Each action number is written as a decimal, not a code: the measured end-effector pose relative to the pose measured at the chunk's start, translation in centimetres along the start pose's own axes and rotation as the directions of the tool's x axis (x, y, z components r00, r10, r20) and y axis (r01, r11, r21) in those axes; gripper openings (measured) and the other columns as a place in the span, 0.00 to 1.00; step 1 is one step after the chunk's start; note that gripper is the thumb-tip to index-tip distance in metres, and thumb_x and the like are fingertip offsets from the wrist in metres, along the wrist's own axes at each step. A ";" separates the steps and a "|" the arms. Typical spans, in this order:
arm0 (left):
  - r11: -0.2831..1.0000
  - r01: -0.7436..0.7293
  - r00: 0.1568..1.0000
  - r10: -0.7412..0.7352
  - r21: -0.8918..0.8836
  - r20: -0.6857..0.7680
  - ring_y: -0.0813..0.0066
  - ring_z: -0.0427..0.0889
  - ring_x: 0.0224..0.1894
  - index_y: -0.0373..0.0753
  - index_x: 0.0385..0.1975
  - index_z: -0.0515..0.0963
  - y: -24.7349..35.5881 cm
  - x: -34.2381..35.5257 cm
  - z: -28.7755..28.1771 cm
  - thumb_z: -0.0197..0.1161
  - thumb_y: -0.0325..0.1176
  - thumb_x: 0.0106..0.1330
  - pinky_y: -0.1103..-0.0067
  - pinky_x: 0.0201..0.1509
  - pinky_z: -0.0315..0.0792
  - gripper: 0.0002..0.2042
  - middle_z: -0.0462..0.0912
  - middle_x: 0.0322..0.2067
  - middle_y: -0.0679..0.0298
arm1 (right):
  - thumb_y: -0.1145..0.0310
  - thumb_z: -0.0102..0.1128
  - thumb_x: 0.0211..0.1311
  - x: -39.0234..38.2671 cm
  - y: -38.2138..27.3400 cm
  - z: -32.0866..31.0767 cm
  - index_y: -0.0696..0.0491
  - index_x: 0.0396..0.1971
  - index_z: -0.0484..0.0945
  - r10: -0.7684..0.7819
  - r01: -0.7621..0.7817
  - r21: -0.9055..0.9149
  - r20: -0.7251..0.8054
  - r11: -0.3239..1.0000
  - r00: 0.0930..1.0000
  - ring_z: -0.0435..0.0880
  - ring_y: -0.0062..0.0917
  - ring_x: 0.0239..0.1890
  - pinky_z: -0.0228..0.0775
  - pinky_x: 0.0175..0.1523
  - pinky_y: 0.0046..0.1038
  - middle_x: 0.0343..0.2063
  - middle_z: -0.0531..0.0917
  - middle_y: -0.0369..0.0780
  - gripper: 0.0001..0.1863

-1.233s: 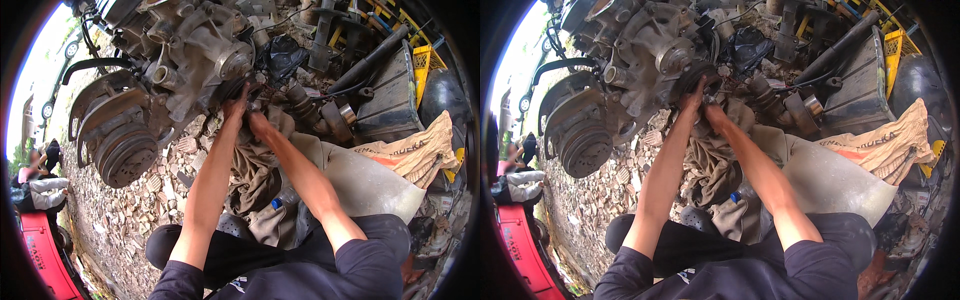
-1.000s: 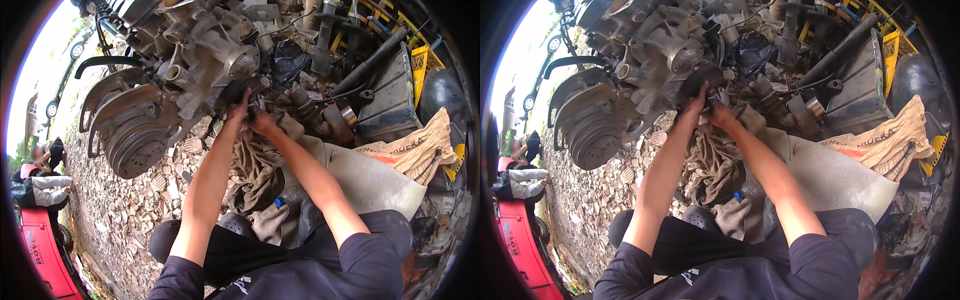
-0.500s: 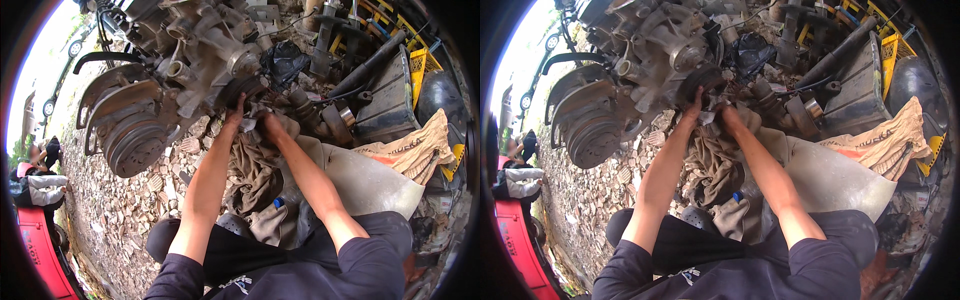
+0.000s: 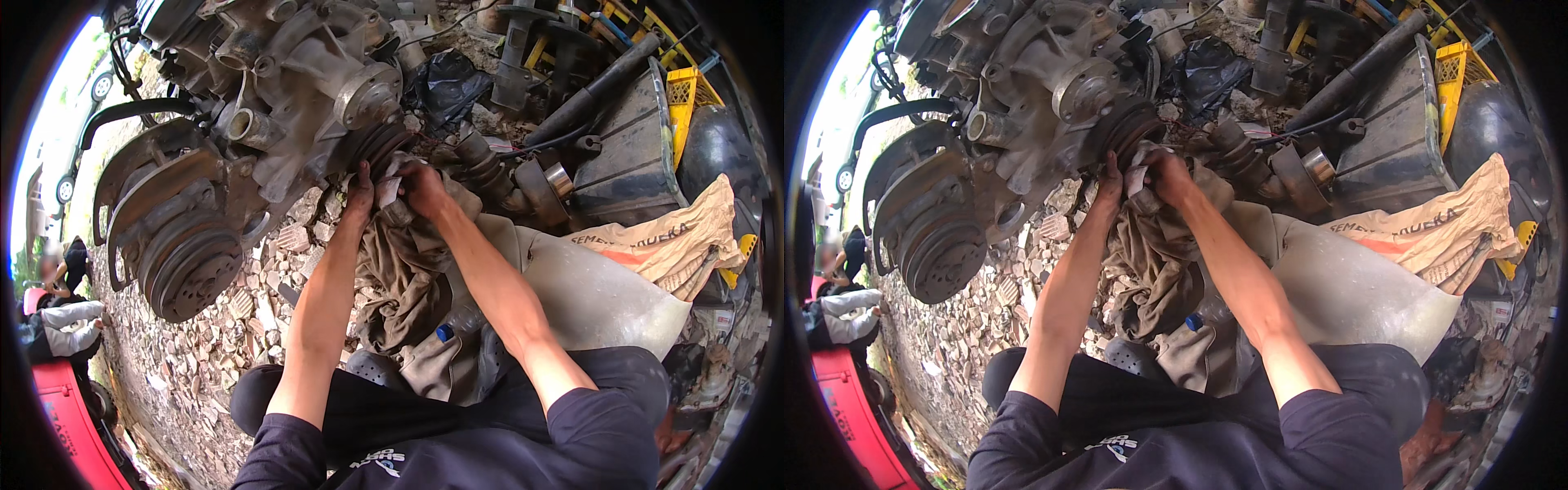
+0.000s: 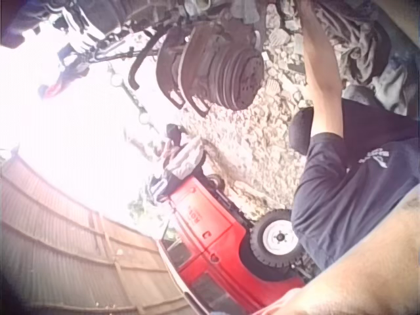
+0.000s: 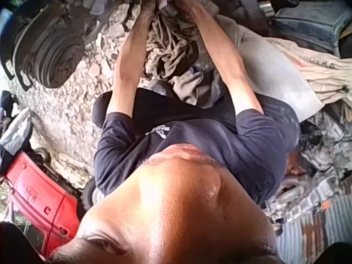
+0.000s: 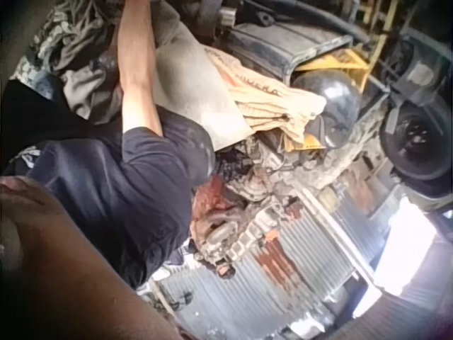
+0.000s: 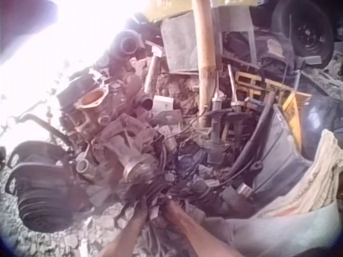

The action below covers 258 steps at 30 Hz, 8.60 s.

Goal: The person cleans and lubricates components of a car engine by hand, using a cloth to wipe surfaces and a plastic bottle to pour liquid onto specific parts.

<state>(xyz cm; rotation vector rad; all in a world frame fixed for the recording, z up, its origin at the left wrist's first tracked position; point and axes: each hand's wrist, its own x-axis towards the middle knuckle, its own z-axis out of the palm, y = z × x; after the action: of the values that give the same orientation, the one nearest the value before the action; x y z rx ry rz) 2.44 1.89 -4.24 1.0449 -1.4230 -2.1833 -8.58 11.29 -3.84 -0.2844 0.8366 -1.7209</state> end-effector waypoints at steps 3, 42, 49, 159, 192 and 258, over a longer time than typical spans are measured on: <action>0.987 -0.098 0.985 0.114 0.127 -0.130 0.65 0.71 0.56 0.30 0.61 0.65 -1.3 1.7 -2.6 0.43 0.71 0.61 0.75 0.59 0.64 0.45 0.71 0.57 0.52 | 0.71 0.46 0.54 0.8 1.5 -0.8 0.55 0.29 0.72 -0.024 0.126 0.436 -0.232 0.891 0.972 0.74 0.28 0.30 0.63 0.31 0.24 0.28 0.77 0.40 0.07; 0.986 -0.122 0.975 0.140 0.111 -0.171 0.65 0.63 0.64 0.34 0.65 0.61 2.7 1.1 2.1 0.61 0.64 0.56 0.74 0.67 0.55 0.45 0.64 0.63 0.56 | 0.62 0.53 0.58 -0.2 4.4 -0.2 0.57 0.47 0.74 -0.359 0.009 -0.994 0.049 -0.111 0.932 0.78 0.52 0.45 0.70 0.51 0.45 0.41 0.80 0.55 0.20; 0.975 -0.035 0.971 0.085 0.219 -0.222 0.64 0.59 0.67 0.33 0.66 0.59 3.8 -0.8 3.0 0.58 0.67 0.56 0.72 0.69 0.52 0.47 0.60 0.66 0.54 | 0.60 0.59 0.53 -1.6 2.0 -2.2 0.56 0.55 0.71 -0.424 0.348 -0.897 0.437 -0.274 0.794 0.80 0.44 0.45 0.72 0.49 0.41 0.51 0.77 0.50 0.29; 0.160 -0.150 0.988 -0.012 0.976 0.154 0.53 0.79 0.47 0.26 0.43 0.73 4.4 -9.1 5.7 0.70 0.68 0.36 0.69 0.52 0.71 0.47 0.80 0.42 0.45 | 0.52 0.53 0.58 -11.9 -4.2 -14.2 0.53 0.46 0.78 0.442 0.218 -0.901 0.033 -0.375 0.896 0.80 0.38 0.48 0.71 0.52 0.40 0.41 0.82 0.48 0.23; 0.214 -0.317 0.844 0.508 0.924 0.172 0.52 0.79 0.50 0.29 0.59 0.60 11.1 -11.2 5.3 0.70 0.51 0.47 0.64 0.54 0.73 0.44 0.78 0.48 0.46 | 0.62 0.55 0.59 5.0 -22.5 7.1 0.56 0.39 0.80 0.393 0.168 -0.787 -0.101 -0.593 0.914 0.81 0.27 0.25 0.75 0.28 0.32 0.25 0.83 0.40 0.14; 0.493 -0.185 0.979 0.169 0.850 0.115 0.61 0.80 0.43 0.34 0.58 0.63 14.2 -4.0 6.4 0.65 0.50 0.60 0.70 0.44 0.75 0.34 0.78 0.44 0.49 | 0.60 0.74 0.32 8.8 -28.9 10.1 0.45 0.38 0.82 0.256 0.352 -0.340 0.297 -0.872 0.920 0.85 0.32 0.37 0.78 0.37 0.33 0.32 0.85 0.39 0.24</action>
<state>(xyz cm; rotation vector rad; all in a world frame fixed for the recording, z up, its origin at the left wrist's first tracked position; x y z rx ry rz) -1.13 2.19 11.49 1.0480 -2.6051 -1.2337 -27.15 2.27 20.41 -2.3432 2.1510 0.4737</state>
